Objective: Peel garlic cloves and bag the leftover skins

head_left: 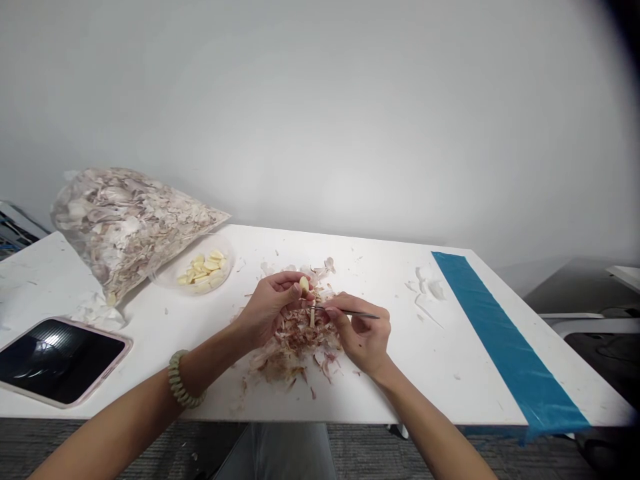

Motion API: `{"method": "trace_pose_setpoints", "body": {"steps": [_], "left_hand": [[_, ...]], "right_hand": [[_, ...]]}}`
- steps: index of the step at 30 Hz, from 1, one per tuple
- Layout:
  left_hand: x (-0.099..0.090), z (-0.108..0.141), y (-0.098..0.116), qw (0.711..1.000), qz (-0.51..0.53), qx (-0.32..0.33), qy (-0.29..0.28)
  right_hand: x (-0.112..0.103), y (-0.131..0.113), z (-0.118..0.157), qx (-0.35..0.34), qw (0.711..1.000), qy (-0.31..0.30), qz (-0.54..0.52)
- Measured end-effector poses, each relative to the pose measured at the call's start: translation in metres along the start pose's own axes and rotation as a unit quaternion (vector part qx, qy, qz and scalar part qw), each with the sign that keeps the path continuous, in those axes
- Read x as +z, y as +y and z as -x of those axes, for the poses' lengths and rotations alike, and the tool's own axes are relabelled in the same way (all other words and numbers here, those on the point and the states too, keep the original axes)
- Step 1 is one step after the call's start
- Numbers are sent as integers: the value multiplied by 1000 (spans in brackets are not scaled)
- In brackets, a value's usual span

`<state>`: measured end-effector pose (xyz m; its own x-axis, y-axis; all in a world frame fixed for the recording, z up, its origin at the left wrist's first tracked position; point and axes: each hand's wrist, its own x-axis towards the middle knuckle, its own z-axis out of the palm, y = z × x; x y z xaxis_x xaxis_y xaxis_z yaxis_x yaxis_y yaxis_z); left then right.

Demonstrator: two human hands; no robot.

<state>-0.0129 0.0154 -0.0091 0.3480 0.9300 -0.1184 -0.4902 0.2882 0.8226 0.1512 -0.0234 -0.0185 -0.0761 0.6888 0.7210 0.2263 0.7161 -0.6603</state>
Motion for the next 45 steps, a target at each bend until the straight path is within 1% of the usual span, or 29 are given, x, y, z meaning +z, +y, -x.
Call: {"method": "trace_pose_setpoints", "body": {"steps": [4, 7, 12, 15, 18, 22, 26, 33, 39, 45], "left_hand": [[-1, 0, 1, 1000, -2, -3, -23], [-2, -1, 1, 999, -13, -15, -25], [-1, 0, 0, 999, -29, -31, -6], [1, 0, 0, 999, -27, -31, 4], [1, 0, 0, 999, -27, -29, -8], [-2, 0, -2, 999, -29, -24, -28], [-3, 0, -2, 999, -36, -26, -28], [1, 0, 1, 998, -38, -42, 7], [4, 1, 0, 998, -39, -49, 29], [4, -1, -1, 998, -27, -48, 29]], "right_hand": [[-1, -1, -3, -13, 999, 15, 43], [-2, -1, -4, -7, 998, 18, 63], [-1, 1, -4, 33, 999, 8, 35], [0, 0, -3, 56, 998, 13, 12], [0, -1, -3, 70, 997, 22, -12], [-1, -1, -2, 76, 997, 20, -23], [-2, 0, -2, 71, 997, 14, -17], [-4, 1, -3, 44, 999, 3, 8], [-4, -2, -4, 10, 999, 10, 51], [-3, -3, -4, -6, 998, 22, 64]]}}
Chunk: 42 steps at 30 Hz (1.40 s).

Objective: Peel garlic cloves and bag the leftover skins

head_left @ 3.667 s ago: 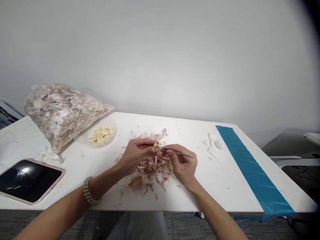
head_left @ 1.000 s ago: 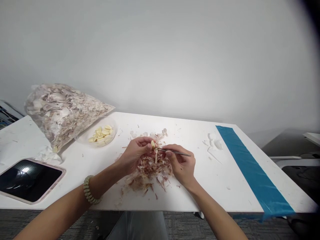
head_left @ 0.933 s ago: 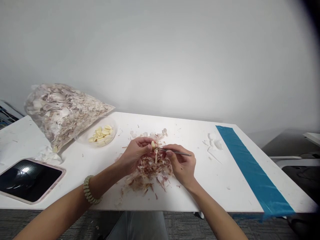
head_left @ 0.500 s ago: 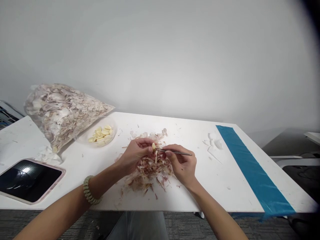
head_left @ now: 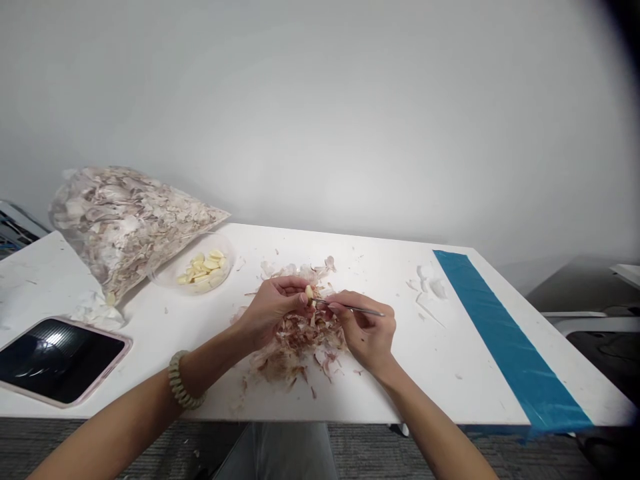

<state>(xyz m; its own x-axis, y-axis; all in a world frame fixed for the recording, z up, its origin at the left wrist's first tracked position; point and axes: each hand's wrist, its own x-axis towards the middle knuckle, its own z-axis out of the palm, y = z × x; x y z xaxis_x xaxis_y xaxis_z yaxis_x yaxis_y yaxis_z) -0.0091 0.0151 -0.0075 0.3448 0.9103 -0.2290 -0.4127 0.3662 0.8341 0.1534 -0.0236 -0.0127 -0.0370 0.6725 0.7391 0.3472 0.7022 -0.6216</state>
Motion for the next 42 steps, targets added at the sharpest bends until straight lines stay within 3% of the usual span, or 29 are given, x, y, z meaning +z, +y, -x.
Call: {"method": "trace_pose_setpoints", "body": {"steps": [16, 26, 35, 42], "left_hand": [[-2, 0, 2, 1000, 11, 15, 16], [-5, 0, 1, 997, 20, 32, -69], [-2, 4, 1, 999, 29, 4, -38], [2, 5, 2, 998, 47, 4, -29]], "right_hand": [[0, 2, 4, 3, 1000, -8, -24], [0, 1, 2, 36, 997, 13, -65], [1, 4, 0, 92, 991, 61, -76], [0, -1, -4, 59, 996, 17, -65]]}}
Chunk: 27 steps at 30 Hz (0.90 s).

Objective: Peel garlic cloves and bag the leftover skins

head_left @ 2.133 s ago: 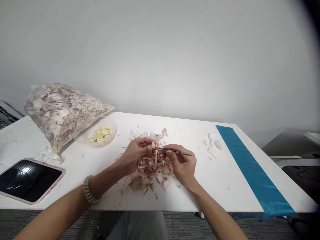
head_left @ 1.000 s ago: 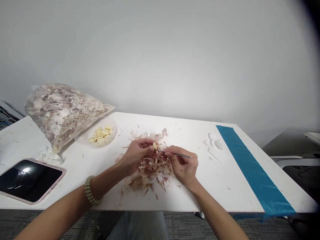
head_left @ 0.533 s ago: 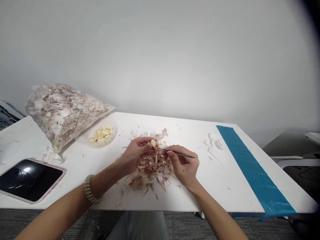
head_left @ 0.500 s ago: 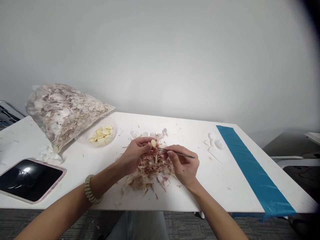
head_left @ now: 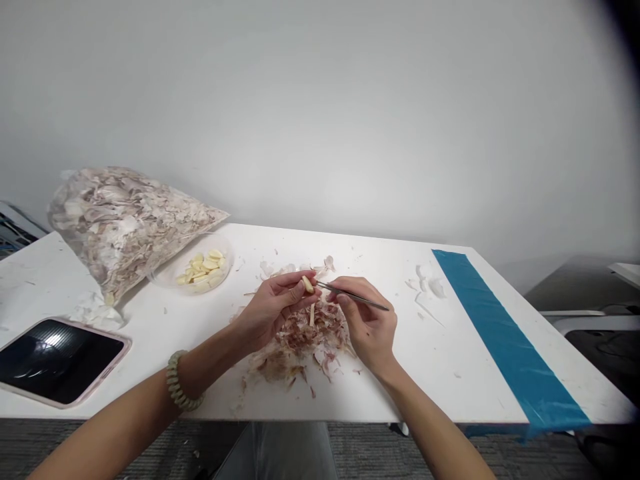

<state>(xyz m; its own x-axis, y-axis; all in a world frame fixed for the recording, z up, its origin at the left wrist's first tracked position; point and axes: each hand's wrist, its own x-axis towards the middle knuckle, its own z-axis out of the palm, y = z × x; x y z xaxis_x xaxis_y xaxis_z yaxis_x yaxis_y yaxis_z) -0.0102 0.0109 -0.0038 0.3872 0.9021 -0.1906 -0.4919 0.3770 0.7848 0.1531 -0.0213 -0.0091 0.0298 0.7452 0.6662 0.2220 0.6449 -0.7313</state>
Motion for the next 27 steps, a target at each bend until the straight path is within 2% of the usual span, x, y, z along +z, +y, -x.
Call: {"method": "trace_pose_setpoints", "body": {"steps": [3, 8, 21, 27], "left_hand": [[0, 0, 1, 1000, 3, 6, -4], [-2, -1, 2, 999, -14, 27, -23], [-4, -1, 2, 999, -31, 6, -11], [-3, -1, 2, 999, -35, 1, 8]], "right_hand": [[-2, -1, 0, -25, 1000, -11, 6], [-3, 2, 3, -7, 1000, -9, -1], [-5, -3, 1, -12, 999, -27, -20], [-7, -1, 2, -3, 998, -55, -31]]}}
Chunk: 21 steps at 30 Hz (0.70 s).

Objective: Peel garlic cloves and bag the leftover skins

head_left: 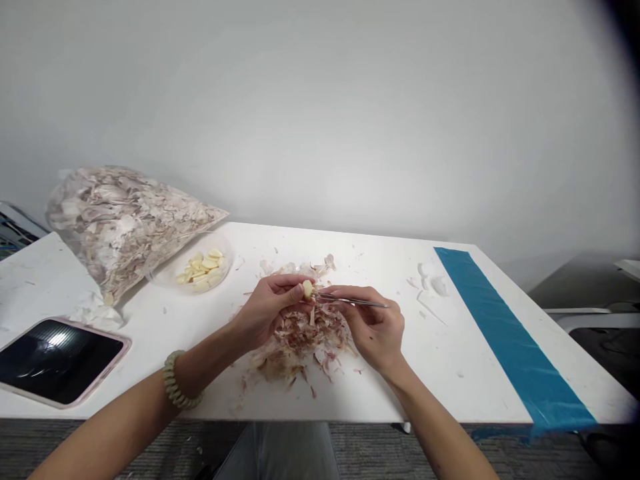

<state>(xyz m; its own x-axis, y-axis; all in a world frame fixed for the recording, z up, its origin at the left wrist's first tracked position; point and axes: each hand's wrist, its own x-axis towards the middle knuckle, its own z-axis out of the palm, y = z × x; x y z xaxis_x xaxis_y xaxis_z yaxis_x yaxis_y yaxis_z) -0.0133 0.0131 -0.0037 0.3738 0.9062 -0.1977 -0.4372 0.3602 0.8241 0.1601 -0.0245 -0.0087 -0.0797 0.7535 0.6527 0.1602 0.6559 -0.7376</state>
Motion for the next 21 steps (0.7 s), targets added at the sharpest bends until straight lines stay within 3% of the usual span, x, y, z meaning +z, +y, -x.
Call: {"method": "trace_pose_setpoints", "body": {"steps": [21], "left_hand": [[2, 0, -2, 999, 16, -13, 27]], "right_hand": [[0, -2, 1, -46, 998, 17, 41]]}}
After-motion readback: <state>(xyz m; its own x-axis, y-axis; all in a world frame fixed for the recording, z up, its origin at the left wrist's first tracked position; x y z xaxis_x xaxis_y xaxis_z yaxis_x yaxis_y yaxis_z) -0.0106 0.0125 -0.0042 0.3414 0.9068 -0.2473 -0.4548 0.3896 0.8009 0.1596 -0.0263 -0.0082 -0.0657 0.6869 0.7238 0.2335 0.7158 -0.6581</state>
